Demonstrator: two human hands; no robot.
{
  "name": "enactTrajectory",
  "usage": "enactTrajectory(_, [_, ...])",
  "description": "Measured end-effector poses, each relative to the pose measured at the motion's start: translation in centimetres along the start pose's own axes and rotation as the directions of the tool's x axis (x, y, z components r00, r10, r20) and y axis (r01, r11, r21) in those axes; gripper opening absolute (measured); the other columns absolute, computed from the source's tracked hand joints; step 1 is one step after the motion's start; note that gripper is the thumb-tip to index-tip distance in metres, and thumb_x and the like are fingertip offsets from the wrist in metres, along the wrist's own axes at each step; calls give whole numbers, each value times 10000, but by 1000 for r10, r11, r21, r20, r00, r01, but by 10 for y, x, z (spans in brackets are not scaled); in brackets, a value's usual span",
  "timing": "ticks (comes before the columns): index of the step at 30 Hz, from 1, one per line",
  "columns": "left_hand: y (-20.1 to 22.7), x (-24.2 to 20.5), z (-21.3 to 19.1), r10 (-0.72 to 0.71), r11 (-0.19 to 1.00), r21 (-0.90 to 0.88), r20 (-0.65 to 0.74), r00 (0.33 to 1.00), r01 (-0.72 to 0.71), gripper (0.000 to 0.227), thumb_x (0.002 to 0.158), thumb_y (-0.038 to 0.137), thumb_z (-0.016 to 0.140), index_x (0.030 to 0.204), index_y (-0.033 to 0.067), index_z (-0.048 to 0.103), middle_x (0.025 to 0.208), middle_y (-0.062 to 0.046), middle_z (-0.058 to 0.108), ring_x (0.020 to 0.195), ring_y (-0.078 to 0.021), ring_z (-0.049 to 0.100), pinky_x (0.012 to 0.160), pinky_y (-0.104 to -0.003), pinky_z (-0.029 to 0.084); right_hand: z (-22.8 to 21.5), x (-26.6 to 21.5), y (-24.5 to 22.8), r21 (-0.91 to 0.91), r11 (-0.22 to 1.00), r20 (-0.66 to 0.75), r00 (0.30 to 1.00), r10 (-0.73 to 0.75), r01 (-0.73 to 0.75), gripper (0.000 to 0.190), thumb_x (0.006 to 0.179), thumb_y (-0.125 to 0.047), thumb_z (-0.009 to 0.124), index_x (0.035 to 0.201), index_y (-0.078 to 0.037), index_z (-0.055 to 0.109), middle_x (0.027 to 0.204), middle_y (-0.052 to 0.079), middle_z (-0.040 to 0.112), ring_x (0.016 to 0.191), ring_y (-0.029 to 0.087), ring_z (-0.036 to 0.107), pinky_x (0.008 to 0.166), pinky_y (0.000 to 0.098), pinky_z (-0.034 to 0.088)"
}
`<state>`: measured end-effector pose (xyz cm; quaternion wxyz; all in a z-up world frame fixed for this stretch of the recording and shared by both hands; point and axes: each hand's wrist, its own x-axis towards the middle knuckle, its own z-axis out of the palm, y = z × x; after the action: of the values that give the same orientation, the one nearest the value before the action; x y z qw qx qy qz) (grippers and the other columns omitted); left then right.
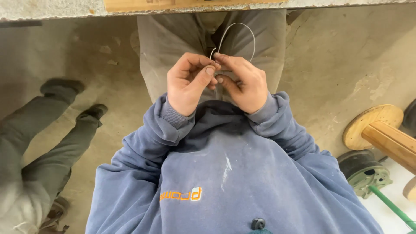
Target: The person strips the insulation from a copper wire using wire strippers and pliers, then twists the exposed copper strands together. The person then picks up a white wire and twists it with the copper wire.
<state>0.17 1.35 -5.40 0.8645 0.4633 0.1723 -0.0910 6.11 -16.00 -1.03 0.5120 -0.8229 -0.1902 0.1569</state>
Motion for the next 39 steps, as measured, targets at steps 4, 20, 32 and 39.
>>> enactTrajectory(4, [-1,-2,6,21,1000,1,-37,999,-21,140,1067,59,667,1188,-7,645,1166,-98,739,969,-97,680,862,-264,581,6,-3,-2,-17,994,-28,993,-113,112,270,931,16,704,1197,11,661,1099,157,685,932,216,704,751,277,565])
enactTrajectory(20, [0,-2,-3,20,996,92,-76,997,-13,199,1032,84,651,1205,-13,642,1051,-73,745,982,-112,730,674,-234,554,-9,-36,21,216,976,-110,993,33,-8,116,931,59,653,1030,37,710,838,35,623,715,81,545,658,235,423])
enactTrajectory(32, [6,-8,4,33,992,116,52,998,-39,323,1059,71,619,1370,-1,567,1082,-80,751,968,-80,671,763,-235,558,-1,-26,25,68,997,-157,987,-16,27,88,933,19,733,1021,15,730,836,46,643,691,80,550,629,242,427])
enactTrajectory(39, [-7,-6,3,42,984,171,69,997,-53,252,1071,88,627,1297,-20,656,1101,-72,766,941,-75,678,772,-247,573,1,-21,27,47,998,-173,984,-32,41,141,938,-32,796,1058,15,738,836,52,664,672,94,537,621,248,421])
